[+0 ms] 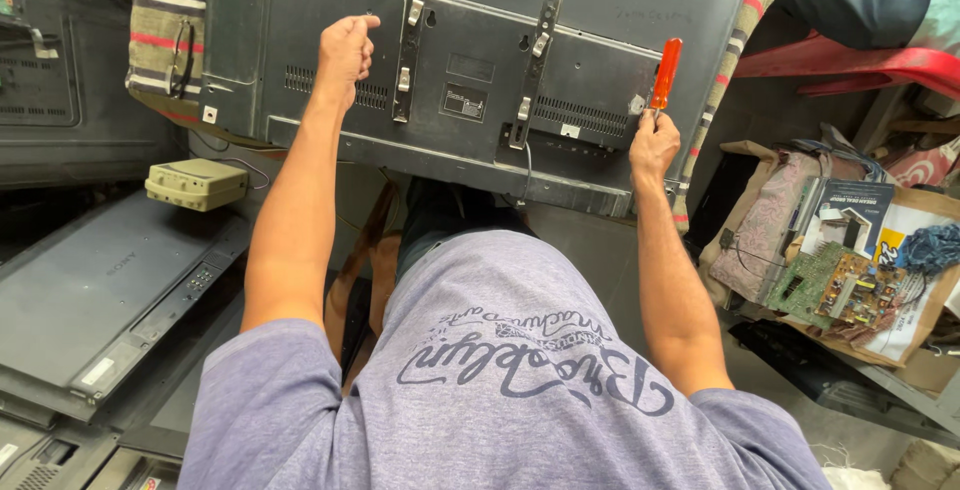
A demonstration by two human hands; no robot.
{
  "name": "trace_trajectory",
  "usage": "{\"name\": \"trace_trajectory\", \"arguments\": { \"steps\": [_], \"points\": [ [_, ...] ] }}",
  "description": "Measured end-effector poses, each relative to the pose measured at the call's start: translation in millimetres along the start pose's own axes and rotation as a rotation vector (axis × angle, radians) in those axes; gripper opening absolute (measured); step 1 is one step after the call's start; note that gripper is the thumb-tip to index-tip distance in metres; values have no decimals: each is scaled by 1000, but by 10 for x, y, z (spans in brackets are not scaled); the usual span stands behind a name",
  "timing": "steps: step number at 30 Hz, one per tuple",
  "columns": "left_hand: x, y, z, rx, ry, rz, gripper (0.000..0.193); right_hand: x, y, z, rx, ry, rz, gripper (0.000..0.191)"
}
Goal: The person sits with a television on their lap and uses a screwdriver to unscrew the back panel. They remove the back cover, set it aside, and work on the internal wiring and circuit boards inside the television chassis.
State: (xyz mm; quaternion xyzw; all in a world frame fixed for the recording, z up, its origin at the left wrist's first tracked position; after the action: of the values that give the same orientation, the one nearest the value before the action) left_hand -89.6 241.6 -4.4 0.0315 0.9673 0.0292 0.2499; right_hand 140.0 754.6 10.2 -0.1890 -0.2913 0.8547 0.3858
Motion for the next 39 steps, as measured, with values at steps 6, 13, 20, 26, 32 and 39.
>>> {"name": "trace_trajectory", "arguments": {
  "steps": [6, 13, 20, 26, 32, 39],
  "points": [
    [211, 396, -310, 279, 307, -15, 31, 24, -29, 103, -26, 48, 4, 31],
    [180, 581, -792, 1022, 442, -116, 60, -79, -123, 308, 37, 161, 24, 31],
    [359, 189, -1038, 1100, 364, -221, 67, -100, -260, 592, -116, 62, -22, 36],
    [324, -823, -1390, 1003, 468, -561, 56, -304, -248, 1208, -497, -914, -189, 26],
    [87, -1574, -1051, 1182, 112, -579, 63, 120, -155, 730, -422, -232, 25, 45],
    [-84, -1357, -893, 894, 159, -270, 55, 202, -131, 693, -464, -179, 20, 42]
  ]
}}
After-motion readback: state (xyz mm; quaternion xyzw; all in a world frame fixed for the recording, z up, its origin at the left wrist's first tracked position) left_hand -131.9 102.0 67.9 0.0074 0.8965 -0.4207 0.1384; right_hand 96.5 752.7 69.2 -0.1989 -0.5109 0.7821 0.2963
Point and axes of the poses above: each hand's wrist, its own x-axis towards the middle knuckle, its own y-axis out of the palm, z = x × y, the point moved 9 cm from there along x, towards the middle knuckle, and after that the axes turned 4 degrees about -z, right-handed, at the moved point
